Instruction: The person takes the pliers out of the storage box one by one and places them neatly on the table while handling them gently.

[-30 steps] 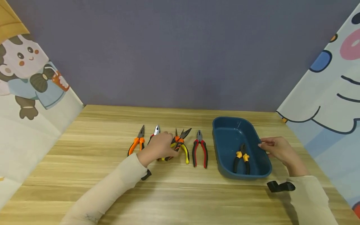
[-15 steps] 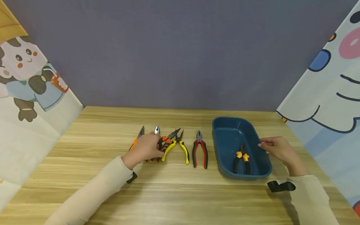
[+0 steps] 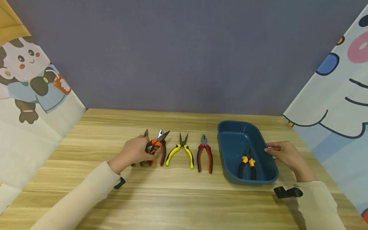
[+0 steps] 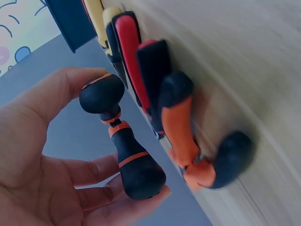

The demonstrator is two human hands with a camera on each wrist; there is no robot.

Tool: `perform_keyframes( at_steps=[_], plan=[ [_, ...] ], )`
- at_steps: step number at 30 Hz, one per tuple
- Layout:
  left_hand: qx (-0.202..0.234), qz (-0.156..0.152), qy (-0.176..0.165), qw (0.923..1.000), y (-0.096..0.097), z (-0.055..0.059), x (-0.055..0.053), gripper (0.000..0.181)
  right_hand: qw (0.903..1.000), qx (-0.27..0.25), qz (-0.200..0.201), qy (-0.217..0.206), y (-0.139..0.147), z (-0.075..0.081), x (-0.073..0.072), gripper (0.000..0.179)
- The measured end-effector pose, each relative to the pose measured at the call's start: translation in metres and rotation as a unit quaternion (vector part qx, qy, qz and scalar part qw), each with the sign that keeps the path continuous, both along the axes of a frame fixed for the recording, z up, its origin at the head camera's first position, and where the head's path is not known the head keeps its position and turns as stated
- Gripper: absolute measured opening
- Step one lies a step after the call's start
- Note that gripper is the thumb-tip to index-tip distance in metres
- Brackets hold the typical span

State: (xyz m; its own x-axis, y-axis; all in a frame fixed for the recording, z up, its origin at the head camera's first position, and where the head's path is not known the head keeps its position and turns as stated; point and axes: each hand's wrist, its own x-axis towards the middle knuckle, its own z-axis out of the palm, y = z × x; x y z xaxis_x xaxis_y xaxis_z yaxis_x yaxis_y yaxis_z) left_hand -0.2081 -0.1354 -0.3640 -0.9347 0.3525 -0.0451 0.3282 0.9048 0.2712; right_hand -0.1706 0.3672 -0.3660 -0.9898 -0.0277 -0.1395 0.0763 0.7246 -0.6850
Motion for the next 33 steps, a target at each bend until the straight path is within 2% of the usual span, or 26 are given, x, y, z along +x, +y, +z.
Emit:
perform_keyframes(
  at_steps=[7,13,21,28,33],
  plan=[
    [-0.014,0.016,-0.007,0.9997,-0.01,0.001,0.0,0.055,1.0,0.004,0.004,0.0,0.001,0.001,0.0,0.05],
    [-0.012,0.019,0.001,0.9997,-0.02,0.002,0.0,0.049,1.0,0.003,0.005,0.0,0.0,0.001,0.0,0.05],
    [-0.01,0.033,-0.007,0.9994,-0.034,0.006,0.001,0.051,1.0,0.005,0.004,0.004,0.001,0.001,0.001,0.05],
    [-0.007,0.044,-0.022,0.9988,-0.044,0.006,0.0,0.043,1.0,0.006,0.004,0.0,0.001,0.002,0.002,0.051],
    [-0.009,0.049,-0.028,0.9984,-0.052,0.004,0.002,0.057,0.9999,0.008,0.001,-0.013,-0.001,0.002,0.001,0.053]
  ],
)
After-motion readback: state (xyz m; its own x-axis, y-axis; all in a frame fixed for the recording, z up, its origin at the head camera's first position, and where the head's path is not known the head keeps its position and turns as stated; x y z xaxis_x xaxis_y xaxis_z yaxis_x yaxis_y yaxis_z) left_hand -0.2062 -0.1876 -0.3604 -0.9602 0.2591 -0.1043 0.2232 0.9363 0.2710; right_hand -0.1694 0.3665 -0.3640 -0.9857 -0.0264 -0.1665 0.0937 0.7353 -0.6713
